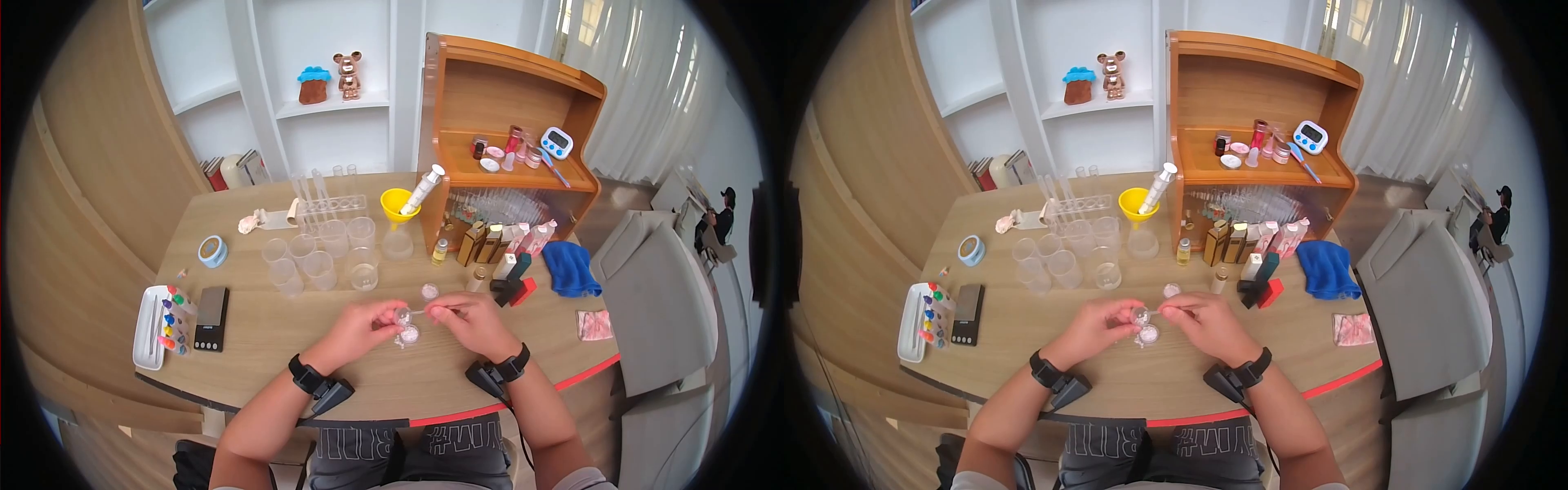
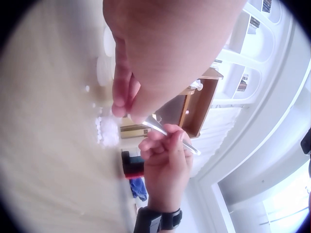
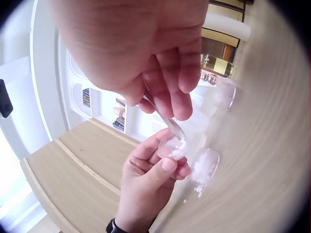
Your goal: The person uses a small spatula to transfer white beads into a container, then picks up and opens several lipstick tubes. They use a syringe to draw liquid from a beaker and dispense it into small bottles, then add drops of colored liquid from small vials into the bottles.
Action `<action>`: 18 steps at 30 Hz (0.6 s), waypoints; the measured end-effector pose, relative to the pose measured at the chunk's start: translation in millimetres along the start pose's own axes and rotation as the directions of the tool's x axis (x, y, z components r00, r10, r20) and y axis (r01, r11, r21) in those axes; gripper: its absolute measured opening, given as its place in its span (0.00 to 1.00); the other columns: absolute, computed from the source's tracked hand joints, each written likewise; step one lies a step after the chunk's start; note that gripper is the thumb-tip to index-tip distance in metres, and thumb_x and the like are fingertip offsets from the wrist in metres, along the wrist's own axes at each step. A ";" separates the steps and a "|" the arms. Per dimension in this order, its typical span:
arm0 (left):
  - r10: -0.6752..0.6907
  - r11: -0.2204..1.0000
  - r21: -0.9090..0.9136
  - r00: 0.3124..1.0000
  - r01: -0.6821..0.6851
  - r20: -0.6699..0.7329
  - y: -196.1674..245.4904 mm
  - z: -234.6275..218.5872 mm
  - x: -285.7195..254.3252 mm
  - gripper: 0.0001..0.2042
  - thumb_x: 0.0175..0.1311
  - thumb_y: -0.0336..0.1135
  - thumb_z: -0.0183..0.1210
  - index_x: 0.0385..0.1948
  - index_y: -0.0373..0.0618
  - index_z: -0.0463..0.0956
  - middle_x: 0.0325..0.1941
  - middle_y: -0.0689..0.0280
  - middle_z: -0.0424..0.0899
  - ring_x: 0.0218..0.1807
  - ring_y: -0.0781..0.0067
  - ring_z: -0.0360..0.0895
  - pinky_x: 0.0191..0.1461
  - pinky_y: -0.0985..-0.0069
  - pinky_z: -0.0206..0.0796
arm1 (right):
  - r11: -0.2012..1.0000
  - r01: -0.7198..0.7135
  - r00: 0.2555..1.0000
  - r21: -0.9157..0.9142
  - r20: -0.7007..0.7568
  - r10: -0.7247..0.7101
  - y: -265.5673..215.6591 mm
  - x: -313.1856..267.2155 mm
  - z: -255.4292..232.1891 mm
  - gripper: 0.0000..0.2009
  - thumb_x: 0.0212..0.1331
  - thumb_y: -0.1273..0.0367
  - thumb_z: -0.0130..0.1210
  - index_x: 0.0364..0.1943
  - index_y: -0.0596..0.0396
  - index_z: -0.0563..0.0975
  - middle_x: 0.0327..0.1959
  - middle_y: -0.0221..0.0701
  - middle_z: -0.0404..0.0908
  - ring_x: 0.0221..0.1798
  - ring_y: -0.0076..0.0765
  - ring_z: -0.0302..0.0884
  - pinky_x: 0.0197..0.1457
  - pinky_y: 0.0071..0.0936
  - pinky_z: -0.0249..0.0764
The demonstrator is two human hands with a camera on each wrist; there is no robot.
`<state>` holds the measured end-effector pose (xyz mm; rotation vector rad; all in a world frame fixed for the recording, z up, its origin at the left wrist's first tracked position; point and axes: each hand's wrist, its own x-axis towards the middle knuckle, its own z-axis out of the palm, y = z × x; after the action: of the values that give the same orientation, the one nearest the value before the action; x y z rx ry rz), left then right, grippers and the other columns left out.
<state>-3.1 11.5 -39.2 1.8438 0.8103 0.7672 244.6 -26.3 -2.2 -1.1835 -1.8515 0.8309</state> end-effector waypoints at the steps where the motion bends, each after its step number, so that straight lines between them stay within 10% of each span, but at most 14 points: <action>1: 0.019 0.999 0.042 1.000 -0.019 -0.002 0.3 0.4 -0.3 0.18 0.64 0.25 0.66 0.55 0.38 0.78 0.40 0.66 0.88 0.42 0.80 0.85 0.47 0.78 0.77 | 0.995 -0.056 0.998 0.081 0.003 0.056 1.8 -0.1 2.1 0.10 0.69 0.69 0.59 0.43 0.64 0.83 0.35 0.35 0.87 0.36 0.27 0.84 0.41 0.23 0.78; 18: 0.137 0.974 0.191 0.988 -0.122 -0.068 9.7 1.8 -1.3 0.19 0.57 0.25 0.71 0.51 0.40 0.81 0.39 0.62 0.89 0.40 0.75 0.86 0.46 0.76 0.79 | 0.480 -0.559 0.815 0.676 0.339 0.470 26.5 8.2 7.9 0.15 0.75 0.61 0.52 0.48 0.61 0.80 0.39 0.38 0.86 0.39 0.29 0.86 0.44 0.24 0.82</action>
<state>-0.5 6.2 -31.2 2.0601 0.8431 0.8787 246.7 -10.3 -26.0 -1.1208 -0.9451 1.8344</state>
